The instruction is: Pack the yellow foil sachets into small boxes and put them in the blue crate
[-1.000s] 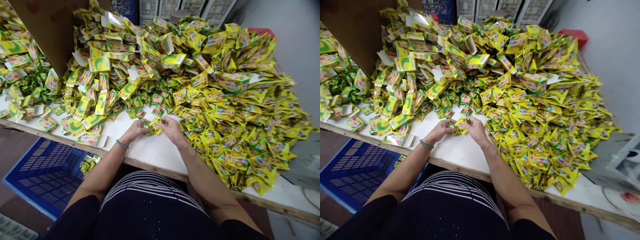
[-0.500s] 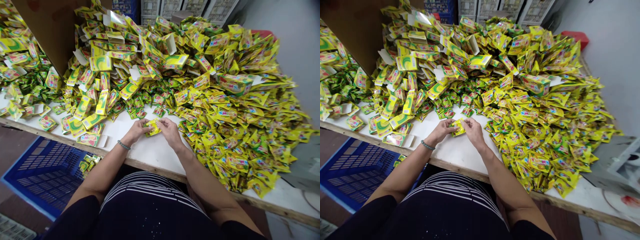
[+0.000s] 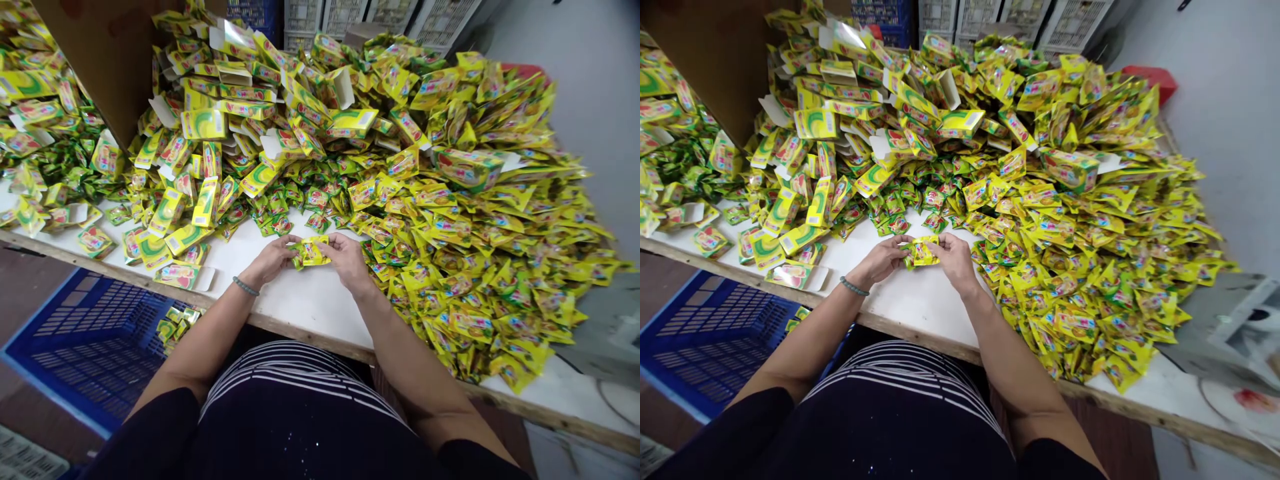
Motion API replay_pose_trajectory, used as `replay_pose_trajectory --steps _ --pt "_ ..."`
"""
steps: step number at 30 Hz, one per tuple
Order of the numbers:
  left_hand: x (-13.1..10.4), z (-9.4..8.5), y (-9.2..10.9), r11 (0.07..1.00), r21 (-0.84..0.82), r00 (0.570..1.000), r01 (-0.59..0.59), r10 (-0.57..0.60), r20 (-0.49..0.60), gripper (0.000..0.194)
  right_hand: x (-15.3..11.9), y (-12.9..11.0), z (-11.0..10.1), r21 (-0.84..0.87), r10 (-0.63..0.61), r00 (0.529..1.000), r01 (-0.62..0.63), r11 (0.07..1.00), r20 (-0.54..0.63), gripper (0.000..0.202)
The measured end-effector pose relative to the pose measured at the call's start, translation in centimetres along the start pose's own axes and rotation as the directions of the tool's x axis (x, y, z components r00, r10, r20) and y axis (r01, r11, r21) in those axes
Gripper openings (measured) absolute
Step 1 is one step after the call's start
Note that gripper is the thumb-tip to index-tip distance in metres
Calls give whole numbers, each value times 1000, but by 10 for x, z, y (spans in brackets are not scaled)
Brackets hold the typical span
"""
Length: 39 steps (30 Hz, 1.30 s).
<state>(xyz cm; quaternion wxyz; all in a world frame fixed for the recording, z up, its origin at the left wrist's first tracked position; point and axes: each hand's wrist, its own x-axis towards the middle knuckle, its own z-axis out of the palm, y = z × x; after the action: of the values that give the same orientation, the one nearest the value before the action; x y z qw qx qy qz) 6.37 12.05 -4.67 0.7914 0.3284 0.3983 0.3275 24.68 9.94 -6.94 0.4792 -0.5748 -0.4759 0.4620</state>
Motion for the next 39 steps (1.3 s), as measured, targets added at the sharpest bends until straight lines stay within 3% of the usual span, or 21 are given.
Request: replay_pose_trajectory --steps 2,5,8,11,14,19,22,24,27,31,35,39 --pt "1 0 1 1000 -21 1000 11 -11 -9 23 -1 0 3 25 4 1000 -5 1000 22 42" --pt "1 1 0 1000 -20 1000 -3 3 -1 17 -5 -3 8 -123 -43 999 42 992 -12 39" --pt "0 1 -2 993 96 998 -62 60 20 38 -8 -6 11 -225 -91 995 83 971 -27 36" --pt "-1 -2 -5 976 187 993 -111 102 57 58 -9 -6 9 -176 -61 998 66 982 33 36" --pt "0 -5 -7 945 295 988 -139 114 100 61 -10 -8 6 -131 -40 992 56 990 118 32" --pt "-1 -5 -10 905 384 975 -183 115 192 70 -12 -13 6 -274 -153 958 219 936 244 25" --pt "-2 -4 -9 906 377 980 -193 156 127 89 -12 -15 4 -290 -155 944 241 926 290 19" --pt "-4 -4 -6 911 363 981 -194 182 67 95 -12 -16 2 -294 -115 960 191 936 256 19" --pt "-5 -4 -2 916 349 980 -198 197 39 91 -12 -19 0 -288 -65 976 125 949 210 20" --pt "-7 -3 0 903 388 983 -184 170 70 87 -11 -20 0 -240 -81 967 141 960 243 20" --pt "-14 2 -5 928 349 991 -128 137 0 76 -11 -16 2 -183 -43 982 77 980 184 25" --pt "-26 4 -16 954 275 992 -115 126 -20 81 -18 -13 5 -177 4 955 51 983 296 40"
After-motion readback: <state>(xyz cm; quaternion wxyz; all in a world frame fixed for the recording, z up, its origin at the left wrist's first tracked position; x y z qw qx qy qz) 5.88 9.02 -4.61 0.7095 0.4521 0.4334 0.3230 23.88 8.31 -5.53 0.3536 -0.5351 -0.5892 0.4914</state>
